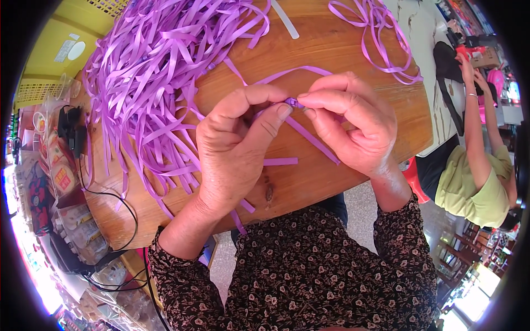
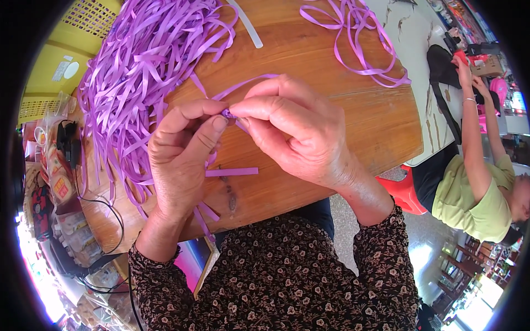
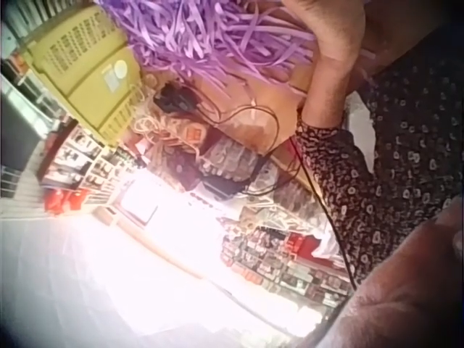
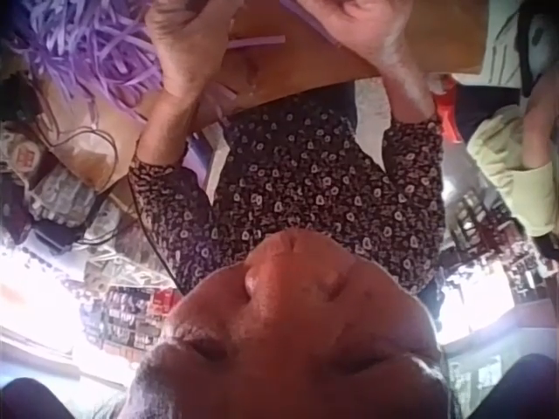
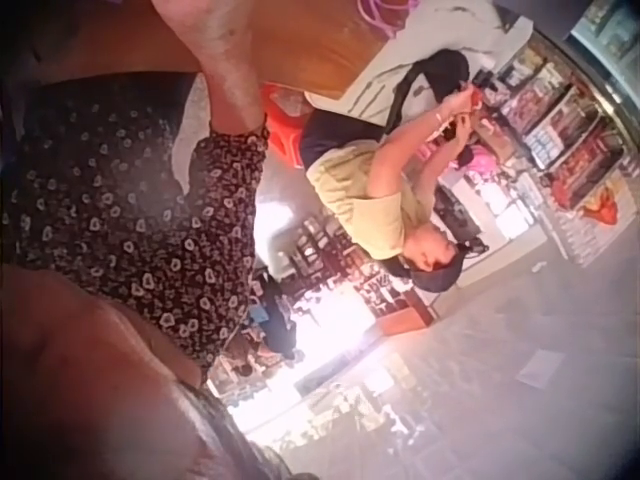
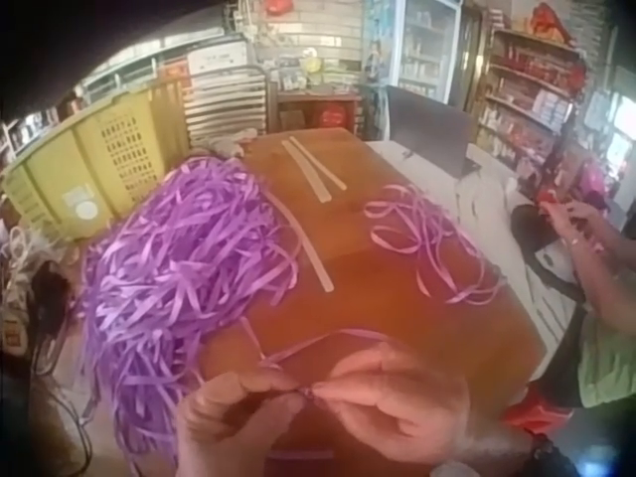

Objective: The person picks up a purple ribbon from a pile and ties a knot in it by hand, repeating this process with several more ribbons.

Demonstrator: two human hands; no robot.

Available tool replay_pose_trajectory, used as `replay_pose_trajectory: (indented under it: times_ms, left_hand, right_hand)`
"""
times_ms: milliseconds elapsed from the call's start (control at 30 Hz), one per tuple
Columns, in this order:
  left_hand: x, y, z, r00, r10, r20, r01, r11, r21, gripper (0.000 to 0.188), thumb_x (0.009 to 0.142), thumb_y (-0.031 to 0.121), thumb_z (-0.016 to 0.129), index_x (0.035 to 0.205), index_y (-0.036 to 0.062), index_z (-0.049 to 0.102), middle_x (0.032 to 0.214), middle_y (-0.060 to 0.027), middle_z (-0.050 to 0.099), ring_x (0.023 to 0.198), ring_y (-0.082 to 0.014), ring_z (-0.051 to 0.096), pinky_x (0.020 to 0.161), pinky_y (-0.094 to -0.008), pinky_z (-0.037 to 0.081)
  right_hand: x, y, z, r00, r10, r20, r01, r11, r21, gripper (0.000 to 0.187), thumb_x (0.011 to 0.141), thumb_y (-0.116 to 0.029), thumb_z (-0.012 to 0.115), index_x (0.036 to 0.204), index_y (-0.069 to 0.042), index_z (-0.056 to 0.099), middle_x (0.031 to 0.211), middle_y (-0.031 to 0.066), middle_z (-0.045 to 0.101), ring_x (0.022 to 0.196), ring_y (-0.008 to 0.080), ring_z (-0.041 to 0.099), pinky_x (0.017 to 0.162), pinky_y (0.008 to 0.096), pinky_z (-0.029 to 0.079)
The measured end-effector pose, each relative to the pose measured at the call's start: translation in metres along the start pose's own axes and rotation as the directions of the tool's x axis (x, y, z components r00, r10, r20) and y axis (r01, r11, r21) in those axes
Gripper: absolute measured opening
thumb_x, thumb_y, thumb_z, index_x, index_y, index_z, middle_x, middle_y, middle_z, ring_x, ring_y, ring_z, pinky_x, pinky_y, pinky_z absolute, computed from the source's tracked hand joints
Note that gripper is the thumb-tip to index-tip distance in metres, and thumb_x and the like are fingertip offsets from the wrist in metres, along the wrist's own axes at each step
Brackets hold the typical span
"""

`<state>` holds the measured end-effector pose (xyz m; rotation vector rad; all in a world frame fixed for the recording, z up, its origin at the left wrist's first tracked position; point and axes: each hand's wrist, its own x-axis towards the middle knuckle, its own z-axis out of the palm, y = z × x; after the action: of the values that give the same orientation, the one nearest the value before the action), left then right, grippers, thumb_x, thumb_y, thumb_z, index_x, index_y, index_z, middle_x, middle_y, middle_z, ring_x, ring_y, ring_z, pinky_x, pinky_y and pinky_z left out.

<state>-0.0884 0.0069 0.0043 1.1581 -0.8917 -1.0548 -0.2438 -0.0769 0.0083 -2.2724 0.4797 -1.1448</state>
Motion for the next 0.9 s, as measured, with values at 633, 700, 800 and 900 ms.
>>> replay_pose_trajectory:
  times_ms: [633, 700, 800, 900]
  left_hand:
    - [-0.0006, -0.0037, 0.0019, 0.999, 0.045, -0.004, -0.045, 0.996, -0.074, 0.017, 0.085, -0.007, 0.060, 0.100, 0.0006, 0.062, 0.087, 0.0016, 0.060, 0.075, -0.0017, 0.050, 0.067, -0.0151, 0.040]
    - [-0.0005, -0.0031, 0.0014, 1.000, 0.030, -0.007, -0.030, 0.993, -0.112, 0.018, 0.085, -0.007, 0.060, 0.101, 0.0005, 0.062, 0.088, 0.0008, 0.060, 0.077, -0.0023, 0.051, 0.068, -0.0156, 0.041]
    - [-0.0010, -0.0035, 0.0001, 1.000, 0.019, 0.011, -0.017, 0.985, -0.174, 0.018, 0.085, -0.008, 0.060, 0.100, 0.0004, 0.062, 0.089, 0.0004, 0.061, 0.078, -0.0026, 0.052, 0.069, -0.0158, 0.042]
    - [-0.0010, -0.0031, -0.0002, 0.999, 0.049, 0.015, -0.045, 0.981, -0.191, 0.017, 0.085, -0.008, 0.060, 0.099, 0.0001, 0.063, 0.090, 0.0005, 0.061, 0.079, -0.0023, 0.051, 0.069, -0.0154, 0.041]
  right_hand:
    - [0.0014, -0.0028, -0.0044, 0.994, 0.102, 0.025, -0.104, 0.989, 0.102, 0.024, 0.075, 0.011, 0.066, 0.095, -0.002, 0.067, 0.092, 0.0077, 0.062, 0.073, 0.0082, 0.058, 0.055, 0.0177, 0.043]
    - [0.0028, -0.0035, -0.0044, 0.995, 0.091, 0.028, -0.093, 0.991, 0.098, 0.024, 0.075, 0.011, 0.066, 0.095, -0.002, 0.067, 0.091, 0.0075, 0.062, 0.073, 0.0086, 0.058, 0.055, 0.0181, 0.043]
    - [0.0031, -0.0032, -0.0032, 0.996, 0.085, 0.038, -0.088, 0.992, 0.090, 0.024, 0.075, 0.011, 0.067, 0.095, -0.002, 0.067, 0.090, 0.0077, 0.062, 0.074, 0.0096, 0.058, 0.056, 0.0188, 0.043]
    - [0.0025, -0.0035, -0.0043, 0.994, 0.092, 0.054, -0.096, 0.993, 0.072, 0.023, 0.076, 0.010, 0.067, 0.095, -0.002, 0.067, 0.091, 0.0080, 0.062, 0.074, 0.0111, 0.058, 0.058, 0.0200, 0.043]
